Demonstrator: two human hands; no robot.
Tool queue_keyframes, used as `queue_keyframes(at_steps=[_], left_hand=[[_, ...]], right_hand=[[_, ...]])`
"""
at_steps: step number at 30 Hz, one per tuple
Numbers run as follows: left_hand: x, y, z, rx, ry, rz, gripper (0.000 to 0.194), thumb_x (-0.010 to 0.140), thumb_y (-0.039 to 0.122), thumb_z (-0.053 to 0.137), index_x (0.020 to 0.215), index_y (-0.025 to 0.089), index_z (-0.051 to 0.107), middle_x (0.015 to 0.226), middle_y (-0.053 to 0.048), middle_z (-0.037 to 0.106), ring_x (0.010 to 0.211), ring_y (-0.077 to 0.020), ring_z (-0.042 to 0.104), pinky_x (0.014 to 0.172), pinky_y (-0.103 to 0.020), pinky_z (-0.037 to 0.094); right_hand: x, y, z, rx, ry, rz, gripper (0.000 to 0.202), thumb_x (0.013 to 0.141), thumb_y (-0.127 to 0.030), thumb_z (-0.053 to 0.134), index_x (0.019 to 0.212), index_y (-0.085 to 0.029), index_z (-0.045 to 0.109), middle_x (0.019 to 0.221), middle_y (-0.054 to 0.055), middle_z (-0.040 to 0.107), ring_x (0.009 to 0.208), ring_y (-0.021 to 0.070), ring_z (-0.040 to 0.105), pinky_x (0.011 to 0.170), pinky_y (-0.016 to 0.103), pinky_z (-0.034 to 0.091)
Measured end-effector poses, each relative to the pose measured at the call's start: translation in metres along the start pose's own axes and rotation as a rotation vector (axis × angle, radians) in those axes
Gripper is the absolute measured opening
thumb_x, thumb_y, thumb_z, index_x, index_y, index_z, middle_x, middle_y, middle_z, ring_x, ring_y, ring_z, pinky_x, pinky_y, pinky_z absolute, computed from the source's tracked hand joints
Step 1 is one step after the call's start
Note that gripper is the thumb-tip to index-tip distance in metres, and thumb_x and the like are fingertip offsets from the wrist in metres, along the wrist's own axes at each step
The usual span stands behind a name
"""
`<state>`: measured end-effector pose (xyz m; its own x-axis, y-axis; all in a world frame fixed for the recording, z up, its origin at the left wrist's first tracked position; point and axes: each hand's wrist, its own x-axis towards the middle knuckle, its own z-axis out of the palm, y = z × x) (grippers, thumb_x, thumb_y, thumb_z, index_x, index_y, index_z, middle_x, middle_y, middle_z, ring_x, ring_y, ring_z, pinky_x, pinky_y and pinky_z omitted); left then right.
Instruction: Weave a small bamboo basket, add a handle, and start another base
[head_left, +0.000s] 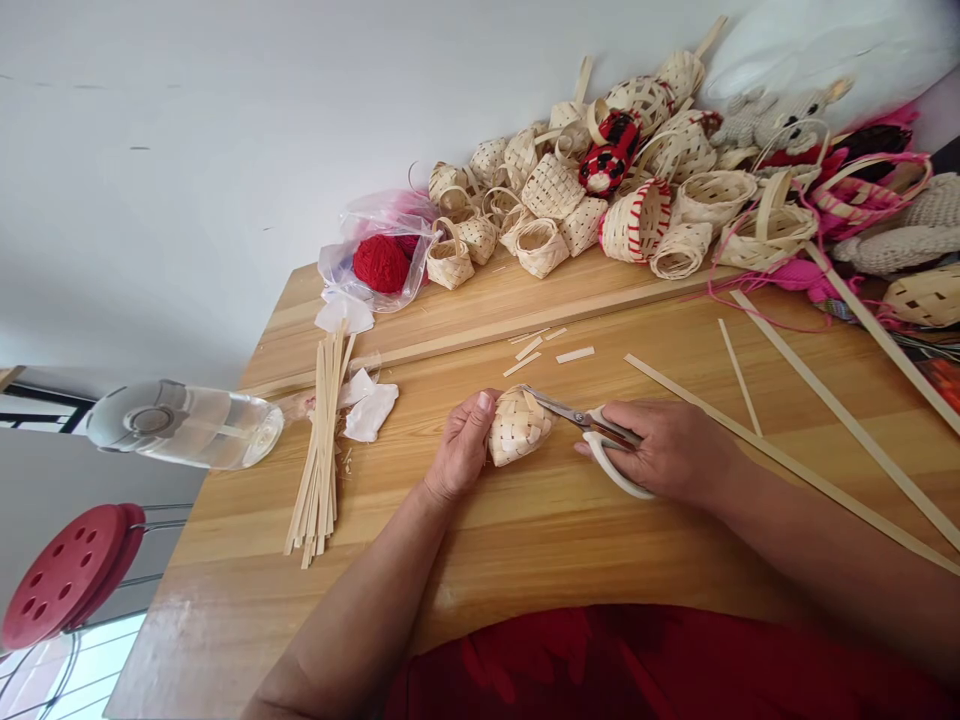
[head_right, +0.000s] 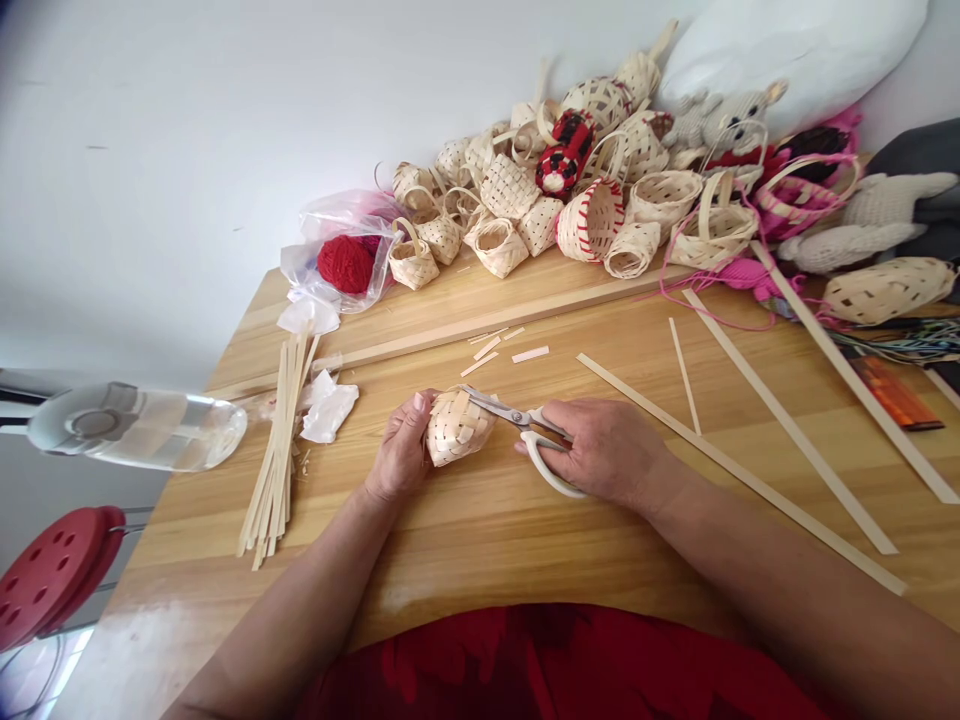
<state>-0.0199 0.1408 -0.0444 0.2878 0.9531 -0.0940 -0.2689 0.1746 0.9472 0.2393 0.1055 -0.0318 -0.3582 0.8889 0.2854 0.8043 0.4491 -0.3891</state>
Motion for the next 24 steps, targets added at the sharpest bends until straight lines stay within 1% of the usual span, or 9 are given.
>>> queue_keyframes(at_steps=[4, 7, 9, 12, 15, 18, 20, 22, 24], left_hand=[[0.000, 0.001, 0.001, 0.002, 0.013, -0.003, 0.053, 0.088, 0.067, 0.068, 0.089, 0.014, 0.075, 0.069, -0.003, 0.068, 0.056, -0.0112, 0.054, 0.054, -0.023, 0.041], [-0.001, 0.002, 0.002, 0.022, 0.022, 0.001, 0.054, 0.087, 0.067, 0.069, 0.083, 0.014, 0.073, 0.066, -0.002, 0.064, 0.055, -0.0100, 0.050, 0.054, -0.023, 0.039], [-0.001, 0.003, 0.001, 0.049, 0.011, 0.008, 0.054, 0.088, 0.067, 0.067, 0.083, 0.014, 0.073, 0.065, -0.001, 0.063, 0.055, -0.0098, 0.048, 0.054, -0.023, 0.039], [-0.001, 0.004, 0.000, 0.072, -0.008, 0.001, 0.054, 0.090, 0.067, 0.064, 0.088, 0.014, 0.074, 0.067, -0.002, 0.065, 0.054, -0.0102, 0.048, 0.052, -0.023, 0.037], [-0.001, 0.004, -0.001, 0.056, -0.007, -0.020, 0.055, 0.089, 0.069, 0.063, 0.089, 0.015, 0.075, 0.067, -0.002, 0.065, 0.053, -0.0113, 0.049, 0.052, -0.024, 0.037], [-0.001, 0.005, -0.004, 0.044, 0.015, -0.014, 0.050, 0.087, 0.065, 0.066, 0.088, 0.016, 0.074, 0.067, -0.002, 0.066, 0.055, -0.0128, 0.051, 0.054, -0.025, 0.039], [-0.001, 0.004, -0.006, 0.015, 0.024, -0.014, 0.045, 0.085, 0.061, 0.068, 0.089, 0.016, 0.073, 0.070, -0.002, 0.067, 0.059, -0.0143, 0.054, 0.056, -0.026, 0.041], [-0.001, 0.004, -0.007, -0.039, 0.015, -0.037, 0.045, 0.082, 0.061, 0.068, 0.091, 0.016, 0.072, 0.071, -0.003, 0.067, 0.062, -0.0166, 0.057, 0.059, -0.028, 0.043], [-0.002, 0.005, -0.006, -0.079, 0.005, -0.067, 0.047, 0.078, 0.061, 0.070, 0.091, 0.016, 0.071, 0.068, -0.003, 0.065, 0.059, -0.0170, 0.056, 0.058, -0.029, 0.044]], right_hand=[[0.000, 0.001, -0.001, 0.028, -0.055, 0.033, 0.044, 0.095, -0.057, 0.059, 0.069, -0.024, 0.046, 0.060, -0.003, 0.054, 0.056, 0.0146, 0.047, 0.058, 0.030, 0.030], [0.000, 0.002, -0.001, 0.054, -0.081, 0.041, 0.042, 0.096, -0.054, 0.057, 0.068, -0.024, 0.046, 0.059, -0.003, 0.054, 0.055, 0.0142, 0.046, 0.057, 0.029, 0.029], [0.000, 0.003, 0.000, 0.069, -0.087, 0.040, 0.040, 0.096, -0.051, 0.057, 0.067, -0.024, 0.046, 0.057, -0.003, 0.054, 0.053, 0.0138, 0.046, 0.056, 0.029, 0.029], [0.000, 0.005, 0.003, 0.088, -0.073, 0.025, 0.039, 0.095, -0.047, 0.057, 0.067, -0.024, 0.047, 0.056, -0.003, 0.054, 0.051, 0.0131, 0.045, 0.055, 0.029, 0.029], [-0.001, 0.006, 0.006, 0.097, -0.052, 0.000, 0.036, 0.095, -0.044, 0.058, 0.067, -0.024, 0.049, 0.056, -0.003, 0.055, 0.051, 0.0128, 0.046, 0.055, 0.028, 0.030], [-0.002, 0.007, 0.008, 0.083, -0.035, -0.030, 0.033, 0.094, -0.041, 0.059, 0.068, -0.024, 0.049, 0.057, -0.003, 0.055, 0.052, 0.0128, 0.047, 0.055, 0.028, 0.030], [-0.003, 0.008, 0.010, 0.081, -0.028, -0.034, 0.033, 0.095, -0.041, 0.059, 0.068, -0.024, 0.049, 0.057, -0.004, 0.055, 0.052, 0.0126, 0.047, 0.055, 0.028, 0.031], [-0.003, 0.008, 0.011, 0.089, -0.022, -0.027, 0.035, 0.096, -0.043, 0.058, 0.068, -0.024, 0.049, 0.058, -0.004, 0.055, 0.052, 0.0123, 0.047, 0.055, 0.028, 0.031], [-0.004, 0.007, 0.012, 0.094, -0.010, -0.027, 0.035, 0.096, -0.044, 0.058, 0.069, -0.024, 0.049, 0.058, -0.004, 0.055, 0.052, 0.0123, 0.047, 0.055, 0.028, 0.031]])
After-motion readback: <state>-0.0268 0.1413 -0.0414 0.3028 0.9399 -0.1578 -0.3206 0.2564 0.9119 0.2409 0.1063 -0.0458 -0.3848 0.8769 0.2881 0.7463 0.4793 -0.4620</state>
